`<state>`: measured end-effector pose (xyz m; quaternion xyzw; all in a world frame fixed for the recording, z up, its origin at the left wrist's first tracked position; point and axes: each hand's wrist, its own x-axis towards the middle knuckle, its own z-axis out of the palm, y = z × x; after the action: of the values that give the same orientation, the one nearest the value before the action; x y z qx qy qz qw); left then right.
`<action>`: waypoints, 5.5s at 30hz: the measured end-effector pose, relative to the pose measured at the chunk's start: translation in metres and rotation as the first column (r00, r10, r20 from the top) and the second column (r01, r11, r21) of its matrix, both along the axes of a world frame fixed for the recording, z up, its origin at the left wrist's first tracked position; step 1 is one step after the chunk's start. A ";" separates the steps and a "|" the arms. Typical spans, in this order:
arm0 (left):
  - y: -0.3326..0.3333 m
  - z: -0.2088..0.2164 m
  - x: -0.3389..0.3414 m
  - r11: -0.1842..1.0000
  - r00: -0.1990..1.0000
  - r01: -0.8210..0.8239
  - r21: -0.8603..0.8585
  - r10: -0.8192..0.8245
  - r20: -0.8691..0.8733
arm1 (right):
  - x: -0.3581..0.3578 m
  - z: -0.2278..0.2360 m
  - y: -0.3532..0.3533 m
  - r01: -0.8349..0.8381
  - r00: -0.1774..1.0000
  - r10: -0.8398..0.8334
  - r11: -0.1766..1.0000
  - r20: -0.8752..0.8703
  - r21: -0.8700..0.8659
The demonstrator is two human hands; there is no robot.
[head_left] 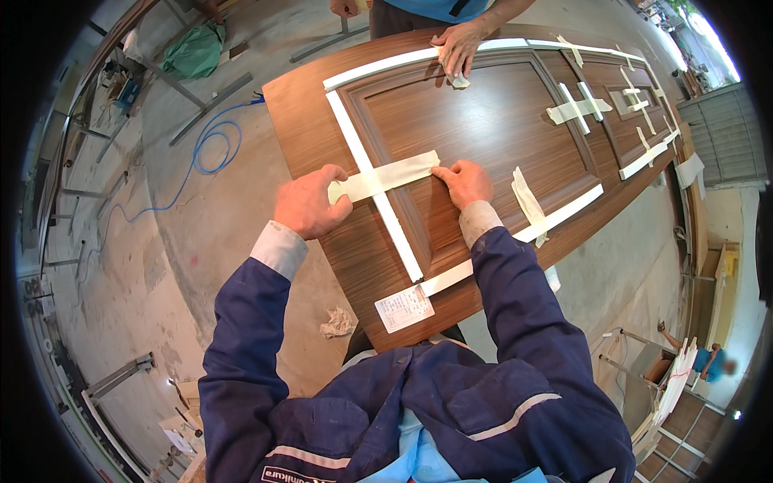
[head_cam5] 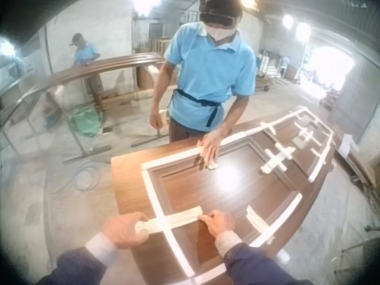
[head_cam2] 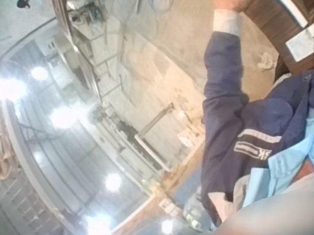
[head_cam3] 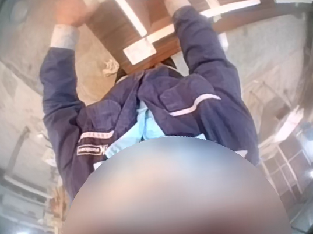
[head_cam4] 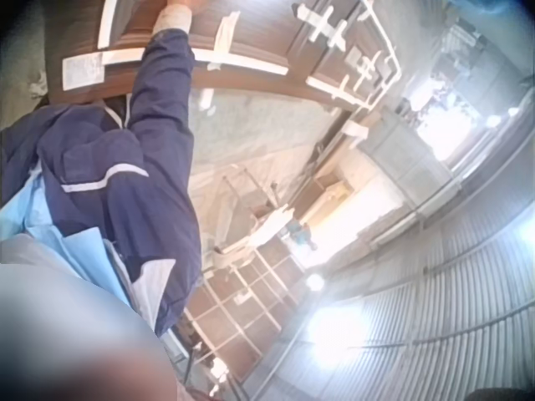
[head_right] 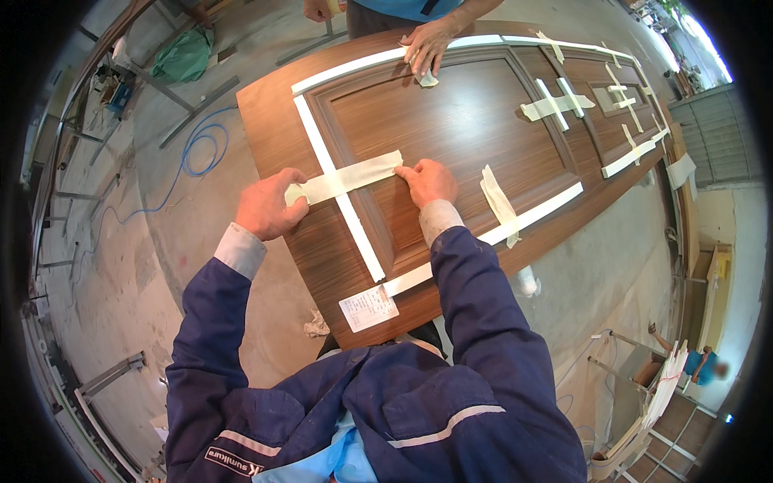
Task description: The person applies masking tape to the edges and corners of a wooden door panel, then retrieves a roll of corrugated cardboard and a sheet of bubble wrap. They place the bubble wrap over the taped door and cover it with the cardboard sheet, smoothing the materials to prepare the door for transport.
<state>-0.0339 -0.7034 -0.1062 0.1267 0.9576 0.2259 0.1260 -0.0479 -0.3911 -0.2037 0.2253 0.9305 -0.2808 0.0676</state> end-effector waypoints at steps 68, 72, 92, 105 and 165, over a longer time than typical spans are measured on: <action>0.000 -0.015 -0.033 0.813 0.887 0.133 -0.567 0.159 0.434 | 0.017 0.023 -0.167 -0.396 0.850 0.452 0.887 -0.270 0.238; -0.007 -0.022 -0.036 0.843 0.896 0.100 -0.529 0.154 0.416 | 0.012 0.009 -0.193 -0.322 0.934 0.355 0.886 0.043 -0.334; -0.092 0.006 0.072 0.827 0.812 -0.555 0.090 0.562 -0.156 | 0.021 -0.007 -0.209 -0.383 0.922 0.387 0.905 -0.017 -0.185; -0.122 -0.005 0.191 0.282 0.675 -0.540 0.793 0.709 0.207 | 0.079 0.012 -0.192 -0.618 0.725 0.645 0.764 -0.242 0.187; 1.250 -0.311 0.365 0.562 0.500 0.826 0.036 -0.761 0.413 | 0.932 -0.074 0.957 0.207 -0.578 -0.738 -0.544 0.347 -0.813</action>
<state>0.3308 0.5468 -0.4172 0.4955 0.7612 0.0818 0.4103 0.8846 0.5663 -0.2772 0.6853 0.0182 -0.5503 -0.4766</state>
